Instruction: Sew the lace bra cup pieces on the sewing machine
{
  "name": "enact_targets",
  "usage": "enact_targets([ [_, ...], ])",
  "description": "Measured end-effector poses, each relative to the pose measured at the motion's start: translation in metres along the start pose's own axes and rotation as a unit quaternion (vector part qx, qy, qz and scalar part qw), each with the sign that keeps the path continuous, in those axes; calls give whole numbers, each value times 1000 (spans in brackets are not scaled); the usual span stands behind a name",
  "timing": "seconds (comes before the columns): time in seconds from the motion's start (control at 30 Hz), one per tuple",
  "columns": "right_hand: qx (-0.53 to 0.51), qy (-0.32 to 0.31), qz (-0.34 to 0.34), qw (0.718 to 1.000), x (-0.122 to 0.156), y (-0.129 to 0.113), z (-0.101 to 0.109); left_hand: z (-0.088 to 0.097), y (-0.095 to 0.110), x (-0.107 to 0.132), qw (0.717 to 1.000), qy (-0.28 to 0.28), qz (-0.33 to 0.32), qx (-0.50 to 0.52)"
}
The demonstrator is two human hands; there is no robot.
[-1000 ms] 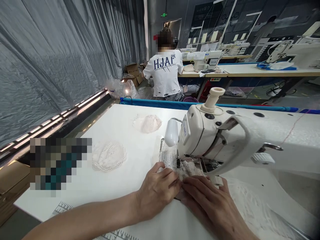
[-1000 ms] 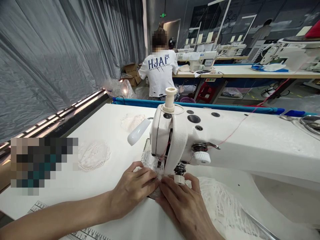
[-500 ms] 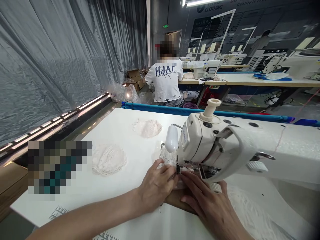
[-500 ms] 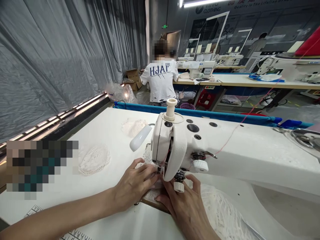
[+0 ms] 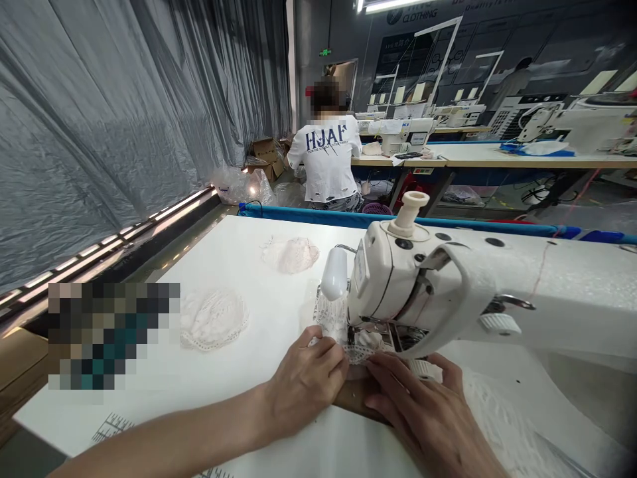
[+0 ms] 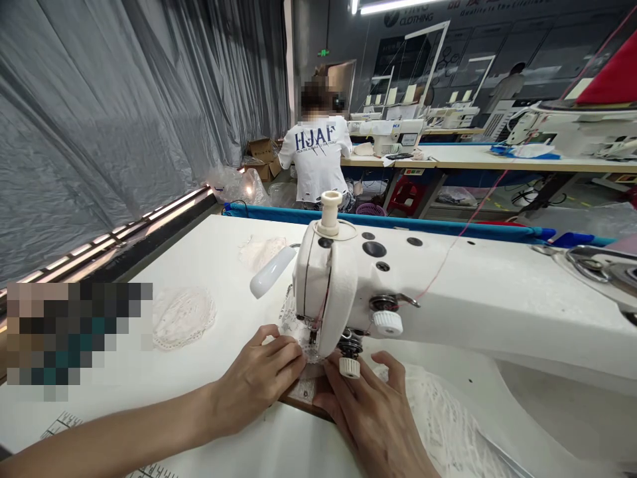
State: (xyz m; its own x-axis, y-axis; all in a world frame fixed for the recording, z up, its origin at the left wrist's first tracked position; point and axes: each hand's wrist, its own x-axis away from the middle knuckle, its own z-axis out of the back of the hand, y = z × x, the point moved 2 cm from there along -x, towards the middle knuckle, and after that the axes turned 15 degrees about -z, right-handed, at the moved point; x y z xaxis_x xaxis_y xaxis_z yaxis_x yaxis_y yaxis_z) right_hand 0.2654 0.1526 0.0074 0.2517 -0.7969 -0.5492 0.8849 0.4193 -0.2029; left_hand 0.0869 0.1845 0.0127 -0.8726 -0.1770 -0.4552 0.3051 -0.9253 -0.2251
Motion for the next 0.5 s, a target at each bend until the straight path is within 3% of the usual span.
enact_targets([
  [0.2,-19,29,-41,999,-2,-1,5,1,0,-1,1000,14,-7,-3],
  [0.5,-4,21,-47,999,-2,0,6,-1,0,2,1000,8,-8,-10],
])
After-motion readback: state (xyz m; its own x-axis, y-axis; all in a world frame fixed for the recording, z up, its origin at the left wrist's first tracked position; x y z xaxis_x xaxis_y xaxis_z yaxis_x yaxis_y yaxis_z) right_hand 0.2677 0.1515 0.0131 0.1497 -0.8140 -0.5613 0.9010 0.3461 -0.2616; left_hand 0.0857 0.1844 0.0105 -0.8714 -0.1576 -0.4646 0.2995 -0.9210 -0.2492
